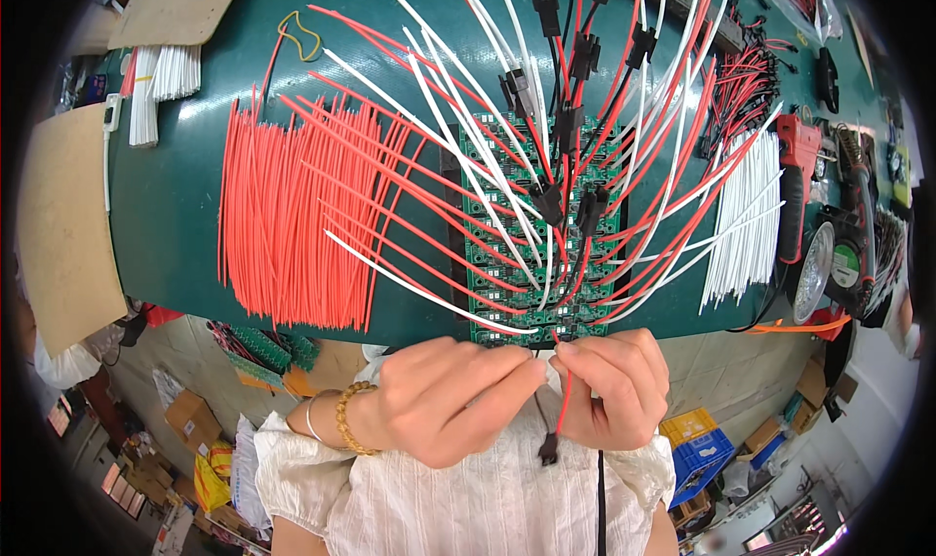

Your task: The person attaches connector wires to circuit boards by hand, plugging the connectors into each board and arranging the wires.

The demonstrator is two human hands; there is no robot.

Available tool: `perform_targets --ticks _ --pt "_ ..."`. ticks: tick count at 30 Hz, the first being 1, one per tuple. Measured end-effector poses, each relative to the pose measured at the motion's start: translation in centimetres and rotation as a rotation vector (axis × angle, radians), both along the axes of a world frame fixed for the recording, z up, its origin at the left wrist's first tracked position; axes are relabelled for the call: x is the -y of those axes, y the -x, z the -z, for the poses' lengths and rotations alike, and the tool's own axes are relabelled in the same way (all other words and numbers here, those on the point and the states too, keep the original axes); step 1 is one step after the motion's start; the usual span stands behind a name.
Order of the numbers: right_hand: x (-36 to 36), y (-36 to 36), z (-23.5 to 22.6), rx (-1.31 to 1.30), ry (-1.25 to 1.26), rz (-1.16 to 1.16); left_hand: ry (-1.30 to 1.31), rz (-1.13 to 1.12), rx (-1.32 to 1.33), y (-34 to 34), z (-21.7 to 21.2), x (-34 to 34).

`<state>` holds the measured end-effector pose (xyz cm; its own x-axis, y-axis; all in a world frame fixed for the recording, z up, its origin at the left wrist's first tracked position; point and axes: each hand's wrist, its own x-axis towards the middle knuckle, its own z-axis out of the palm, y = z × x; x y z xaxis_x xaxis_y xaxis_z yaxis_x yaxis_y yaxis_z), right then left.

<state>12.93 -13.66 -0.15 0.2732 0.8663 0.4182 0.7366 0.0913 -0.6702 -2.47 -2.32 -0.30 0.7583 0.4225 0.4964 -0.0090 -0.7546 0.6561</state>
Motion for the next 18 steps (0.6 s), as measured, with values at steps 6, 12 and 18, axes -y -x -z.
perform_targets --ticks 6,12,18 --pt "0.2 0.2 -0.5 -0.129 0.106 0.080 0.027 -0.147 -0.102 -1.3 -0.8 -0.2" --pt "0.0 -0.3 -0.6 -0.110 0.078 0.043 0.045 -0.328 -0.141 1.9 -1.4 -1.0" --pt "-0.3 -0.4 -0.8 -0.087 0.024 0.055 -0.071 -0.434 -0.517 1.2 -1.8 -0.3"
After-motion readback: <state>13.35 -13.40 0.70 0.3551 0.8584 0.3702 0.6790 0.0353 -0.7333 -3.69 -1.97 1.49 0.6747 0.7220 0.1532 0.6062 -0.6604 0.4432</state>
